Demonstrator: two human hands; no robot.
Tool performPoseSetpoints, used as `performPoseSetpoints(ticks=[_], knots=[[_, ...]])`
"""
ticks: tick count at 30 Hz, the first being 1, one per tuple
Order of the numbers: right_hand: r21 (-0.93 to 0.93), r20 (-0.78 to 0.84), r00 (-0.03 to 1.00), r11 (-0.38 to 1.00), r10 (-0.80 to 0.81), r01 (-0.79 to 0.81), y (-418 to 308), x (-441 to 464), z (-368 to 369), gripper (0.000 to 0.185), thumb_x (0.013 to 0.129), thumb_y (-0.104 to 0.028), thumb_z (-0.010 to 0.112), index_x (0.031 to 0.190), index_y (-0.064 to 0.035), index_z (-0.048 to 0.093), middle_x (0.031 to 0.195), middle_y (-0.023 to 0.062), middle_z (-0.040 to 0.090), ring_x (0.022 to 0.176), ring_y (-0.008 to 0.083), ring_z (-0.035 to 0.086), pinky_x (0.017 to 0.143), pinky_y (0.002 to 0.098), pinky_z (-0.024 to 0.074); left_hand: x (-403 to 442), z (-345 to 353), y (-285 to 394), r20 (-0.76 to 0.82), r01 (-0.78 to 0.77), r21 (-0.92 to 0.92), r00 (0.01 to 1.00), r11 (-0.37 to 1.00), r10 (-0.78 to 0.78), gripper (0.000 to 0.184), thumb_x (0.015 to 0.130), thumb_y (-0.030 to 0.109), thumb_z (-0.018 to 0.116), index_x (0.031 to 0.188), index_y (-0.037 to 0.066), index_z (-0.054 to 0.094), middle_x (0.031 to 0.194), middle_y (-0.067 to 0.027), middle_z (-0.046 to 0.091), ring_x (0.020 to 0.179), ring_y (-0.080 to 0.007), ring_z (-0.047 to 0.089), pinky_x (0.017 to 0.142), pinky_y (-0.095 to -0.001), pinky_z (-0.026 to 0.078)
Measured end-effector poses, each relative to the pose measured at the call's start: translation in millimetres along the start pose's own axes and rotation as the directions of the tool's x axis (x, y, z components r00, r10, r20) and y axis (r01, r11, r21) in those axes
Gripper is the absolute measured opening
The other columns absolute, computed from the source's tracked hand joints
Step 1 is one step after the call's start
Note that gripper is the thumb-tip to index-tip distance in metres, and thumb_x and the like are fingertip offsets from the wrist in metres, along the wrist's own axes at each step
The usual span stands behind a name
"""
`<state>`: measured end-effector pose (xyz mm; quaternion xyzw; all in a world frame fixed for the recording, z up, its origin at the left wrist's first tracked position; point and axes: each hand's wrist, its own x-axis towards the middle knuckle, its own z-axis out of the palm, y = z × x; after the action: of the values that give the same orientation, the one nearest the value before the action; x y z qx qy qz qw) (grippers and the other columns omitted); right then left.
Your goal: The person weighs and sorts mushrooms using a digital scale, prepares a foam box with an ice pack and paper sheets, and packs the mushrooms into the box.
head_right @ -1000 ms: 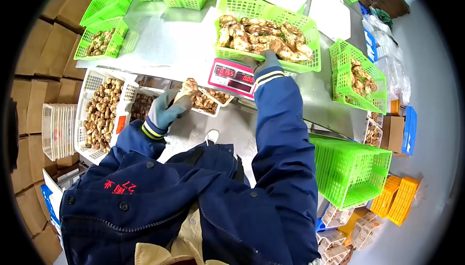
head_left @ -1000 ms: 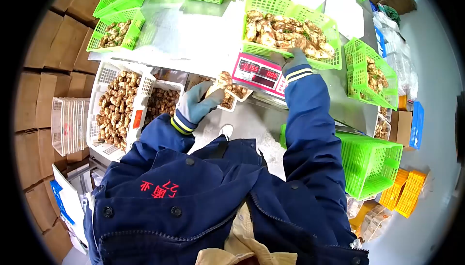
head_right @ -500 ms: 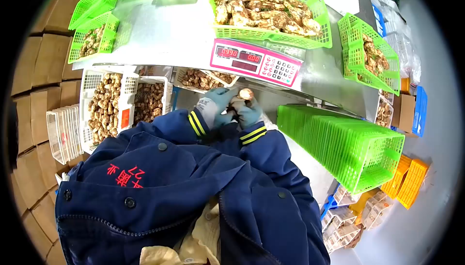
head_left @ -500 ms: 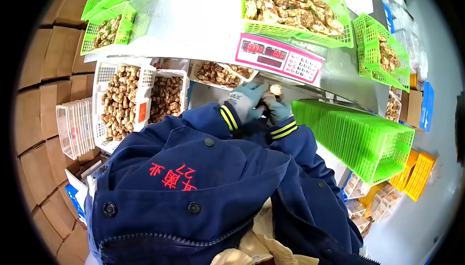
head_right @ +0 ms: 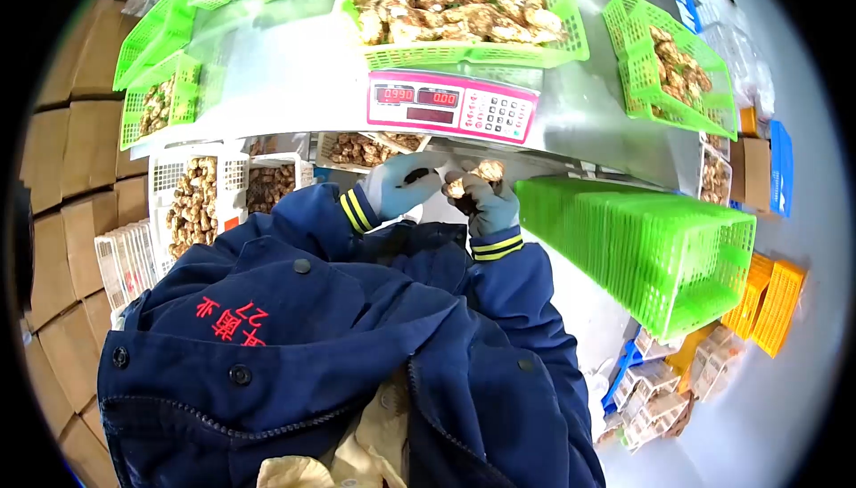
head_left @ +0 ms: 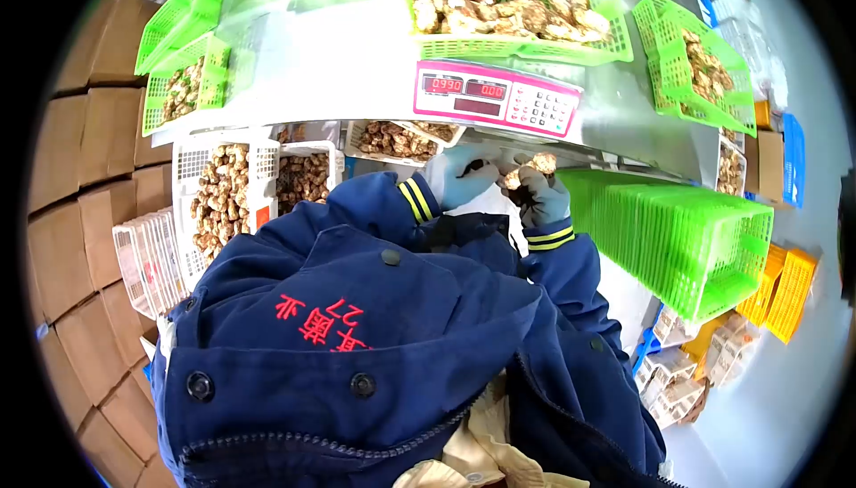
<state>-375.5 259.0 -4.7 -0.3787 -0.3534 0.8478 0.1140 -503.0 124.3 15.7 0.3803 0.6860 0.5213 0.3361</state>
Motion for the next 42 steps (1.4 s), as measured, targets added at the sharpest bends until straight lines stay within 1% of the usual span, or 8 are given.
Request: performPoseSetpoints(ticks=[9,13,22,29,34,37,40,42], knots=[[0.282,0.354,0.933,0.944,0.062,-0.17,-30,-16,6,0.051,0.078,-0.013,0.058,0.125,-0.0058,0.04,0.122,0.0135,0.049,0.115,0.0276,0.046,0.083,0.0375,0.0495,9,2,9,0.049,0.046,-0.172,0.998,0.984,-0.038,0.032,0.088,0.013,0.049,0.115,-0.003,0.05,0.088,-0.0074,0.06,0.076,-0.0101,0.055,0.068,-0.0233,0.045],[0.249,0.384,0.923,0.967,-0.042,-0.059,-32,-22,-5,0.049,0.077,-0.011,0.062,0.121,-0.0013,0.042,0.116,0.0154,0.052,0.11,0.0297,0.05,0.086,0.0367,0.0476,15,17,13,-0.002,0.012,-0.085,1.0,0.996,-0.013,0.03,0.088,0.011,0.049,0.115,-0.003,0.05,0.093,-0.0083,0.06,0.078,-0.0104,0.055,0.069,-0.0234,0.045],[0.437,0.058,0.956,0.868,-0.287,0.234,-1,-93,-132,0.04,0.074,-0.01,0.069,0.107,0.0037,0.051,0.104,0.0153,0.056,0.094,0.0274,0.057,0.081,0.0373,0.0478,26,146,29,0.3,0.0,-0.054,0.954,0.999,0.016,0.027,0.088,0.01,0.047,0.112,-0.001,0.053,0.092,-0.0082,0.059,0.077,-0.0104,0.055,0.069,-0.0227,0.046],[0.46,-0.196,0.844,0.713,-0.5,0.529,18,-222,-289,0.034,0.068,0.003,0.063,0.099,0.0101,0.051,0.092,0.0196,0.06,0.084,0.0295,0.061,0.077,0.0394,0.0494,-15,331,78,0.668,0.019,-0.084,0.743,0.996,0.042,0.031,0.089,0.016,0.046,0.112,-0.004,0.052,0.089,-0.0078,0.06,0.074,-0.0105,0.054,0.068,-0.0231,0.046],[0.269,-0.536,0.792,0.831,-0.292,0.488,-3,-344,-386,0.027,0.072,-0.002,0.064,0.095,0.0072,0.056,0.083,0.0114,0.062,0.074,0.0171,0.062,0.069,0.0266,0.0506,-59,484,121,0.849,0.224,0.007,0.514,0.975,-0.124,0.04,0.09,0.026,0.041,0.119,0.0,0.046,0.089,-0.0058,0.056,0.077,-0.0105,0.055,0.067,-0.0215,0.046],[0.002,-0.652,0.655,0.863,-0.382,0.506,-13,-393,-429,0.021,0.075,-0.007,0.062,0.09,0.0061,0.058,0.081,0.0071,0.063,0.071,0.0123,0.059,0.063,0.0243,0.0483,-81,565,138,0.904,0.409,0.105,0.34,0.907,-0.258,0.039,0.09,0.026,0.042,0.122,0.003,0.044,0.101,-0.0069,0.053,0.086,-0.0112,0.054,0.072,-0.023,0.047],[-0.56,-0.706,0.404,0.808,-0.582,0.184,22,-381,-497,0.034,0.065,-0.016,0.066,0.094,0.0001,0.059,0.08,0.0156,0.063,0.071,0.0258,0.062,0.064,0.0325,0.0484,-86,630,139,0.938,0.308,0.158,0.249,0.938,-0.24,0.034,0.088,0.022,0.047,0.117,0.005,0.046,0.102,-0.0055,0.051,0.09,-0.0127,0.052,0.075,-0.0249,0.045],[-0.694,-0.657,0.46,0.718,-0.598,-0.058,-12,-401,-505,0.04,0.064,-0.017,0.063,0.102,-0.0025,0.056,0.087,0.0187,0.06,0.083,0.0347,0.057,0.073,0.0391,0.0464,-77,676,118,0.953,0.373,0.141,0.199,0.917,-0.228,0.027,0.087,0.018,0.05,0.109,0.002,0.048,0.096,-0.0052,0.055,0.088,-0.0132,0.053,0.073,-0.0254,0.045]])
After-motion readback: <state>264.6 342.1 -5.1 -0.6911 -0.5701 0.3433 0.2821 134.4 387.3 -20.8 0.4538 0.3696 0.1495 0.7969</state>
